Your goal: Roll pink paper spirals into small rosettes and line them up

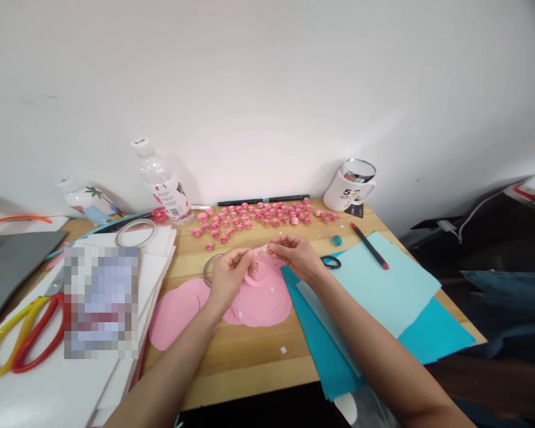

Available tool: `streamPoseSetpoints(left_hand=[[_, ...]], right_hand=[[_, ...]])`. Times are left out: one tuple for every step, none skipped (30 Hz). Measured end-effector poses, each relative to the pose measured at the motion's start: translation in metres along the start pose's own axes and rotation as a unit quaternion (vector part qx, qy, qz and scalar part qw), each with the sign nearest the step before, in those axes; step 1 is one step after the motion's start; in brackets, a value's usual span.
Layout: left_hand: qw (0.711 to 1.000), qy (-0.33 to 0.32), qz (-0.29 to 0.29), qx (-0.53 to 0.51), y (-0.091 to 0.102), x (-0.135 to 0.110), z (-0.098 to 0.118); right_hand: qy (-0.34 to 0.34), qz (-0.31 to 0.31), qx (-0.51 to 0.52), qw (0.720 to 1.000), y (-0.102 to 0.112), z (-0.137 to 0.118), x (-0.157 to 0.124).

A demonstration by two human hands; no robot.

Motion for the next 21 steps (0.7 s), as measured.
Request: streamPoseSetpoints(left_hand=[[1.000, 0.000, 0.001, -0.001, -0.0002, -0.0003, -0.0003], [1.000, -0.001, 0.002, -0.003, -0.0003, -0.0005, -0.0005], [1.000, -0.001, 0.002, -0.004, -0.0004, -0.0006, -0.0007], [1.000, -0.001, 0.001, -0.004, -0.0004, -0.0007, -0.0008], [1.000, -0.001, 0.000, -0.003, -0.0005, -0.0007, -0.0009], [1.000, 0.000, 0.000, -0.001, -0.0005, -0.0007, -0.0008], [1.000, 0.001, 0.001, 0.000, -0.0005, -0.0006, -0.0006], [1.000, 0.002, 0.002, 0.000, -0.0004, -0.0005, -0.0003], [1.000, 0.002, 0.003, -0.001, -0.0004, -0.0004, 0.0001], [1.000, 0.003, 0.005, -0.002, -0.0004, -0.0003, 0.0005], [1.000, 0.004, 0.006, -0.002, -0.0004, -0.0003, 0.0010], [1.000, 0.004, 0.007, -0.002, -0.0004, -0.0003, 0.0016], [1.000, 0.005, 0.007, -0.002, -0.0003, -0.0003, 0.0020], [1.000, 0.006, 0.008, -0.001, -0.0003, -0.0004, 0.0024], [1.000, 0.006, 0.008, 0.000, -0.0002, -0.0005, 0.0026], [1.000, 0.006, 0.008, 0.000, -0.0001, -0.0006, 0.0026], [1.000, 0.006, 0.007, 0.000, -0.0001, -0.0006, 0.0024], [1.000, 0.007, 0.005, -0.001, -0.0001, -0.0007, 0.0020], [1.000, 0.007, 0.003, -0.003, -0.0002, -0.0007, 0.0014], [1.000, 0.007, 0.002, -0.006, -0.0003, -0.0007, 0.0006], [1.000, 0.008, 0.002, -0.007, -0.0004, -0.0007, -0.0001]], right_hand=[[0.004, -0.004, -0.004, 1.000, -0.0005, -0.0004, -0.0003], [0.008, -0.008, -0.005, 1.000, -0.0009, -0.0008, -0.0005], [0.013, -0.010, -0.004, 1.000, -0.0013, -0.0009, -0.0006], [0.017, -0.010, 0.000, 1.000, -0.0014, -0.0007, -0.0005], [0.021, -0.008, 0.005, 1.000, -0.0013, -0.0004, -0.0003], [0.025, -0.005, 0.010, 1.000, -0.0011, 0.0001, 0.0001], [0.028, -0.002, 0.014, 1.000, -0.0009, 0.0006, 0.0006], [0.030, 0.000, 0.015, 0.999, -0.0007, 0.0011, 0.0010], [0.029, 0.000, 0.015, 0.999, -0.0007, 0.0015, 0.0015], [0.025, -0.001, 0.014, 1.000, -0.0008, 0.0019, 0.0018], [0.021, -0.002, 0.013, 1.000, -0.0010, 0.0022, 0.0020], [0.016, -0.004, 0.011, 1.000, -0.0013, 0.0024, 0.0021], [0.011, -0.007, 0.010, 1.000, -0.0017, 0.0024, 0.0021], [0.008, -0.009, 0.009, 1.000, -0.0020, 0.0024, 0.0019], [0.007, -0.009, 0.009, 1.000, -0.0022, 0.0023, 0.0018], [0.008, -0.009, 0.010, 1.000, -0.0024, 0.0022, 0.0017], [0.009, -0.008, 0.011, 1.000, -0.0024, 0.0021, 0.0016], [0.012, -0.007, 0.013, 1.000, -0.0022, 0.0020, 0.0016], [0.015, -0.005, 0.016, 1.000, -0.0019, 0.0019, 0.0017], [0.018, -0.004, 0.018, 1.000, -0.0015, 0.0019, 0.0018], [0.019, -0.002, 0.019, 1.000, -0.0009, 0.0020, 0.0020]])
Point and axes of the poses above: each hand's wrist, its own x-axis towards the middle knuckle, its own y-axis out of the back of the hand, z = x × y, the point moved 2 cm from there along x, towards the middle knuckle, and after that the axes turned 8 degrees about -y, right-handed, at the moved point
